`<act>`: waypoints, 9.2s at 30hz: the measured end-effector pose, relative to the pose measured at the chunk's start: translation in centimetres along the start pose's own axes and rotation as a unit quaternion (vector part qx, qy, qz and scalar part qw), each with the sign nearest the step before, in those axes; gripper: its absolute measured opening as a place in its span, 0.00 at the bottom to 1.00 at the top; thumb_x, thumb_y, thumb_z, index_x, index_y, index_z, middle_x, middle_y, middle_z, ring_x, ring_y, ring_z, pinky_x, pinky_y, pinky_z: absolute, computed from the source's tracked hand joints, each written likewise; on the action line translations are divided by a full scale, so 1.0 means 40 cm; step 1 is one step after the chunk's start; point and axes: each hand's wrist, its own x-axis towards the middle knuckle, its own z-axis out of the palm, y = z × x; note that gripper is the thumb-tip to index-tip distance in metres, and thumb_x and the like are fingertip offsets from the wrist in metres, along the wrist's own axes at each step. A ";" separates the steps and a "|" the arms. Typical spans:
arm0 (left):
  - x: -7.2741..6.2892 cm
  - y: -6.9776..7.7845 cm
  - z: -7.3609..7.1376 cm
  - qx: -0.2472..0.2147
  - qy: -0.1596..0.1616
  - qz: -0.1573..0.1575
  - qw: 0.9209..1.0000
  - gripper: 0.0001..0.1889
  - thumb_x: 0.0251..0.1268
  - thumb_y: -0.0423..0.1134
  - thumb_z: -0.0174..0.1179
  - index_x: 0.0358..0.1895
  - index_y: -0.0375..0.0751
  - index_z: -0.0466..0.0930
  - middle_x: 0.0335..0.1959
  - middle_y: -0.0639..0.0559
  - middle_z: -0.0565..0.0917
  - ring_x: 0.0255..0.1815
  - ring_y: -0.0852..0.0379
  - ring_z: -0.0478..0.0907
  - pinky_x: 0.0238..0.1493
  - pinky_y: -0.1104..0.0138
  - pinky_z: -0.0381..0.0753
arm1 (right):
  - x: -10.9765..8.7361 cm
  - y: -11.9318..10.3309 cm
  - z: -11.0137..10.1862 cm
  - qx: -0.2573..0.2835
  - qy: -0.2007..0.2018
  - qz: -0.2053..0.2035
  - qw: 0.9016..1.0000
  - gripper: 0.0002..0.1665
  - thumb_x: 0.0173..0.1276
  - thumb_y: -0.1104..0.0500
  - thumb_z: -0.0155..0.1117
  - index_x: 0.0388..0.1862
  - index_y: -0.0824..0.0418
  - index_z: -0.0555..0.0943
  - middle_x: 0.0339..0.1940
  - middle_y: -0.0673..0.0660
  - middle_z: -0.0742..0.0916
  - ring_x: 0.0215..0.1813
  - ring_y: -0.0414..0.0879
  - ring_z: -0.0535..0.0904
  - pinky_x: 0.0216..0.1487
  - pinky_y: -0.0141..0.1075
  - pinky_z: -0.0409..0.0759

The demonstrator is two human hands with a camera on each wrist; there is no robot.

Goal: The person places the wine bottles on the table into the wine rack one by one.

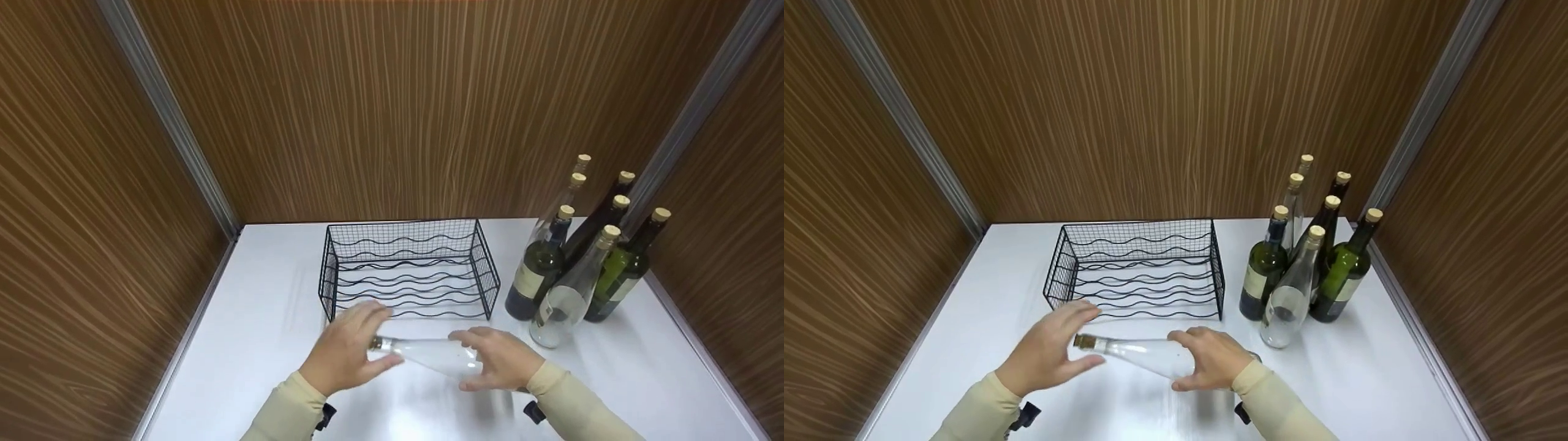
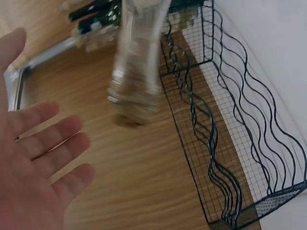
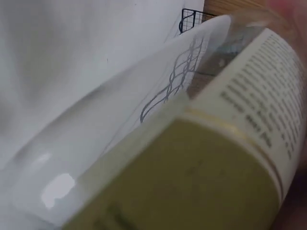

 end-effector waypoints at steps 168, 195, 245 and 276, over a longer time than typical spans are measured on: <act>-0.251 -0.191 0.333 -0.566 0.095 -0.544 0.612 0.19 0.76 0.46 0.45 0.47 0.27 0.67 0.24 0.49 0.76 0.20 0.56 0.77 0.23 0.66 0.77 | 0.208 0.215 -0.008 -0.010 0.049 0.347 0.936 0.36 0.73 0.45 0.54 0.73 0.62 0.61 0.57 0.69 0.80 0.55 0.63 0.78 0.57 0.54 0.74; -0.237 -0.195 0.337 -0.541 0.102 -0.539 0.637 0.29 0.74 0.51 0.50 0.64 0.29 0.62 0.28 0.47 0.75 0.15 0.59 0.73 0.17 0.68 0.75 | 0.204 0.226 -0.016 -0.030 0.051 0.343 0.938 0.36 0.73 0.45 0.54 0.73 0.62 0.61 0.55 0.70 0.81 0.53 0.64 0.79 0.55 0.55 0.75; -0.248 -0.186 0.314 -0.494 0.084 -0.555 0.664 0.34 0.71 0.53 0.54 0.69 0.35 0.53 0.38 0.38 0.77 0.26 0.54 0.80 0.26 0.66 0.80 | 0.173 0.195 -0.014 -0.005 0.193 0.285 0.939 0.35 0.69 0.48 0.61 0.71 0.56 0.64 0.62 0.67 0.74 0.57 0.63 0.76 0.58 0.54 0.73; -0.247 -0.228 0.067 -0.236 0.091 -0.488 0.835 0.22 0.72 0.49 0.53 0.59 0.36 0.72 0.47 0.46 0.77 0.46 0.53 0.74 0.45 0.64 0.75 | -0.085 0.151 -0.368 0.054 0.607 0.119 0.784 0.28 0.53 0.66 0.68 0.51 0.77 0.72 0.42 0.59 0.81 0.46 0.40 0.75 0.49 0.28 0.72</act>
